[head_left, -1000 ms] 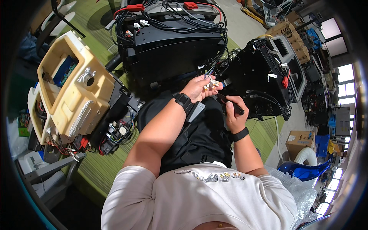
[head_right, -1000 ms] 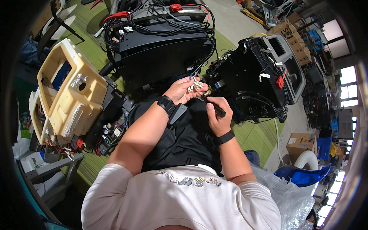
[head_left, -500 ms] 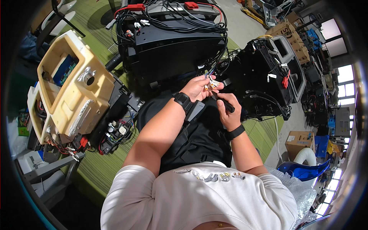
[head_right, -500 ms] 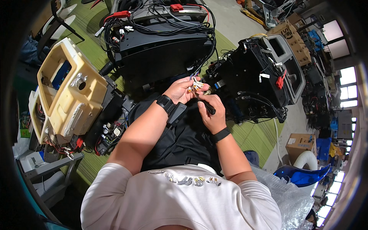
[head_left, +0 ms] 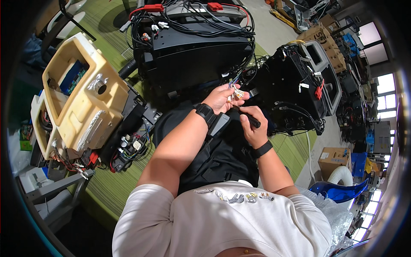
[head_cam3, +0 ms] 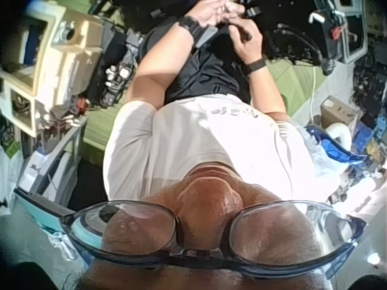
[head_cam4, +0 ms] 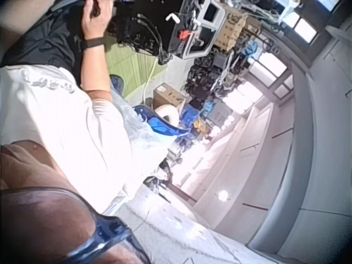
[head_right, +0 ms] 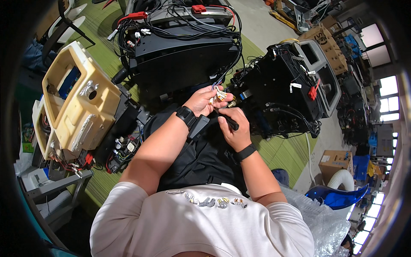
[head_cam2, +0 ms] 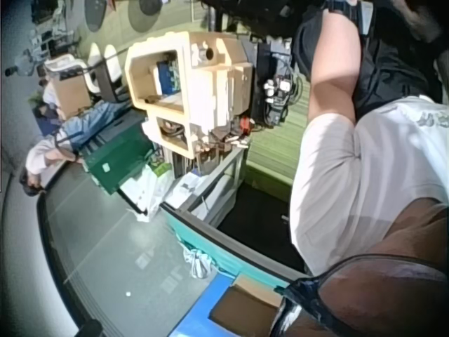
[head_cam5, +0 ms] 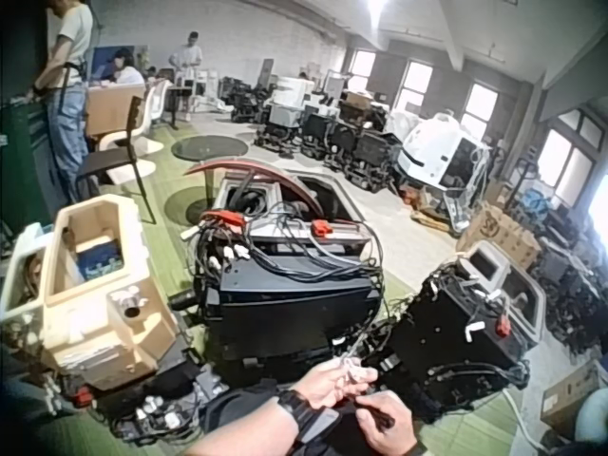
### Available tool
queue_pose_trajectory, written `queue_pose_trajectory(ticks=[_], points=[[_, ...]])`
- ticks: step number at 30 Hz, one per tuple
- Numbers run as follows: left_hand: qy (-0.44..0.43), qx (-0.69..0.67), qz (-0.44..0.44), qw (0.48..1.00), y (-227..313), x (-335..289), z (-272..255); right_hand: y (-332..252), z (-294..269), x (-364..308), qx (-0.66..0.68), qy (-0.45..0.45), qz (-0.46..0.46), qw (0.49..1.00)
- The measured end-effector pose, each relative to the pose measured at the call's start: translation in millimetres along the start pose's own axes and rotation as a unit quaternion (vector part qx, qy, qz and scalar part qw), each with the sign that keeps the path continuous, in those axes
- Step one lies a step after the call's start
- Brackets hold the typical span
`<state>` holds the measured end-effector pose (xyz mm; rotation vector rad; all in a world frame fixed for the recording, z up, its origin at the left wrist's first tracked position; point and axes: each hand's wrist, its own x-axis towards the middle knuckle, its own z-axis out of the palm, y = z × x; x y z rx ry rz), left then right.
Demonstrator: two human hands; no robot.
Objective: Connecting and organizing internal electrical wiring and components on a robot chassis.
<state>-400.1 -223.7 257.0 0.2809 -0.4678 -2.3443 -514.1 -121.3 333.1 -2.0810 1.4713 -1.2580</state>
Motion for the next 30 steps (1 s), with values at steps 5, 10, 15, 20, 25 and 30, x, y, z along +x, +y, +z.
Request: queue_pose_trajectory(ticks=[5,10,15,20,25,30], points=[[0.008,-0.013,0.001,1.0,-1.3,1.0,-1.0,-0.4,-0.7,-1.2,0.016,0.016,0.011,1.0],[0.005,-0.01,0.0,1.0,-1.3,1.3,-1.4,-0.4,-1.4,-2.0,0.008,0.018,0.005,1.0],[0.003,-0.007,-0.002,1.0,-1.0,1.1,-1.2,0.0,2.1,-0.2,-0.004,0.006,-0.01,1.0],[0.004,0.001,0.002,1.0,-2.2,3.5,-2.3,0.3,0.4,-1.7,-0.002,0.019,0.002,1.0],[0.004,0.003,0.009,1.0,-2.1,-0.5,-4.8,0.3,6.2,2.1,-0.022,-0.004,-0.012,1.0],[-0.007,0.002,0.018,1.0,-6.2,2.2,-3.4,-1.9,3.7,-0.5,-0.056,-0.013,0.004,0.998]])
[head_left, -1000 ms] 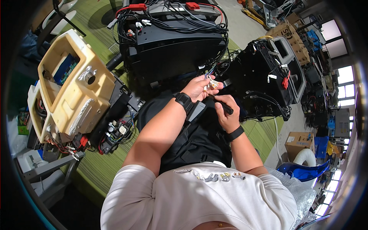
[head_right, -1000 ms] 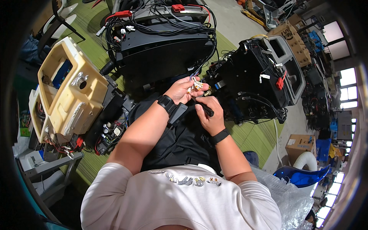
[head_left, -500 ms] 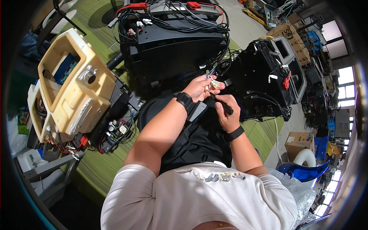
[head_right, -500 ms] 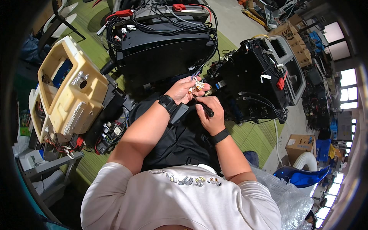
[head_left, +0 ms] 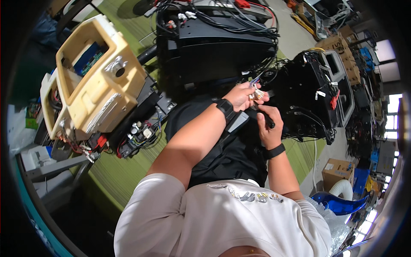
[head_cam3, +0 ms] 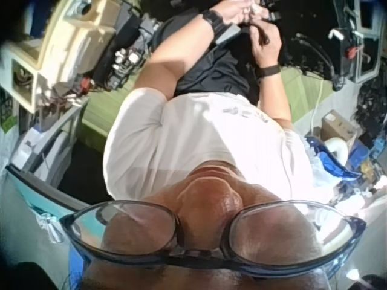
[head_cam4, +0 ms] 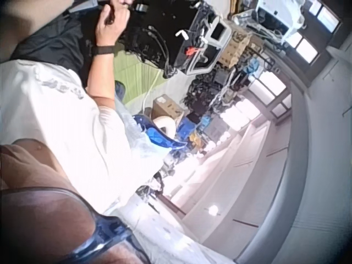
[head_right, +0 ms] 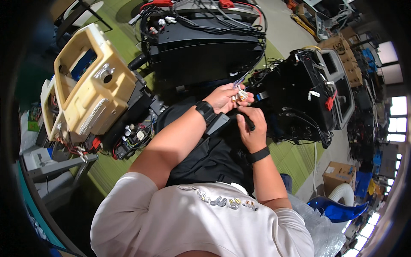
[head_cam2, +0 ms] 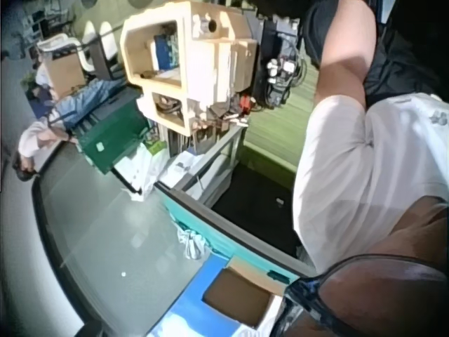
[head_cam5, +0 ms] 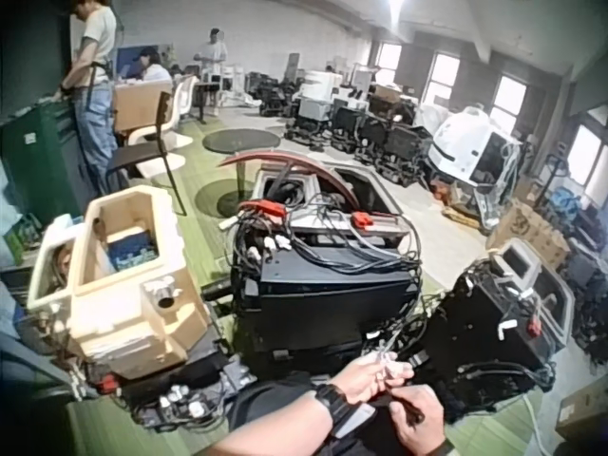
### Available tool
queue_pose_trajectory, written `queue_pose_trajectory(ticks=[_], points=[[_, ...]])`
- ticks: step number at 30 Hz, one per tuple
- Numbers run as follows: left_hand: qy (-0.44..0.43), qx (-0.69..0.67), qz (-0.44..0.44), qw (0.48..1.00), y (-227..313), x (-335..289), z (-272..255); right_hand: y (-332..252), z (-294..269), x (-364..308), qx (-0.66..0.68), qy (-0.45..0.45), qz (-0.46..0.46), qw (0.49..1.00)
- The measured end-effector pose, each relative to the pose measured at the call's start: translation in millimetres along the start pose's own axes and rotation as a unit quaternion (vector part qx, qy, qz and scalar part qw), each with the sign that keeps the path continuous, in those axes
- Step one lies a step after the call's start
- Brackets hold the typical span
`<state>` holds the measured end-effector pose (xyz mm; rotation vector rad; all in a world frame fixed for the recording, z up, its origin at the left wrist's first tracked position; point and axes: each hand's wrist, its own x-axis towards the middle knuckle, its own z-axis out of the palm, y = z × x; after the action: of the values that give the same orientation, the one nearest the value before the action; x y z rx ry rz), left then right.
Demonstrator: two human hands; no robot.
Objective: Connecting and organizing internal electrical wiring and components on a robot chassis.
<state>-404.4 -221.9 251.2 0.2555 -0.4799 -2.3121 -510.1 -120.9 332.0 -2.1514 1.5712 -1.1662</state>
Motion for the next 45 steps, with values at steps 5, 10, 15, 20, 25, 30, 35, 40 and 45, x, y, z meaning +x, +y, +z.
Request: queue_pose_trajectory(ticks=[5,10,15,20,25,30,35,40,45], points=[[0.022,-0.008,-0.003,1.0,0,-1,-1,0,3,-2,-0.014,-0.021,0.01,1.0],[0.026,0.034,-0.021,0.999,2,-3,2,-1,2,-4,-0.013,-0.033,0.025,0.999],[0.017,0.053,-0.012,0.998,-3,1,-2,7,3,-9,-0.027,-0.035,0.01,0.999],[0.018,0.062,-0.01,0.998,-6,2,-5,0,5,-8,-0.027,-0.036,0.034,0.998],[0.04,0.065,-0.021,0.997,-8,3,-5,-1,4,-8,-0.026,-0.033,0.045,0.998],[0.05,0.097,-0.027,0.994,-6,1,-3,3,4,-9,-0.028,-0.027,0.048,0.998],[0.068,0.113,-0.036,0.991,-5,0,1,1,5,-9,-0.034,-0.034,0.054,0.997],[0.084,0.128,-0.028,0.988,-4,-1,0,0,3,-9,-0.04,-0.041,0.064,0.996],[0.108,0.114,-0.013,0.988,-5,2,-2,-1,1,-13,-0.018,-0.023,0.078,0.997]])
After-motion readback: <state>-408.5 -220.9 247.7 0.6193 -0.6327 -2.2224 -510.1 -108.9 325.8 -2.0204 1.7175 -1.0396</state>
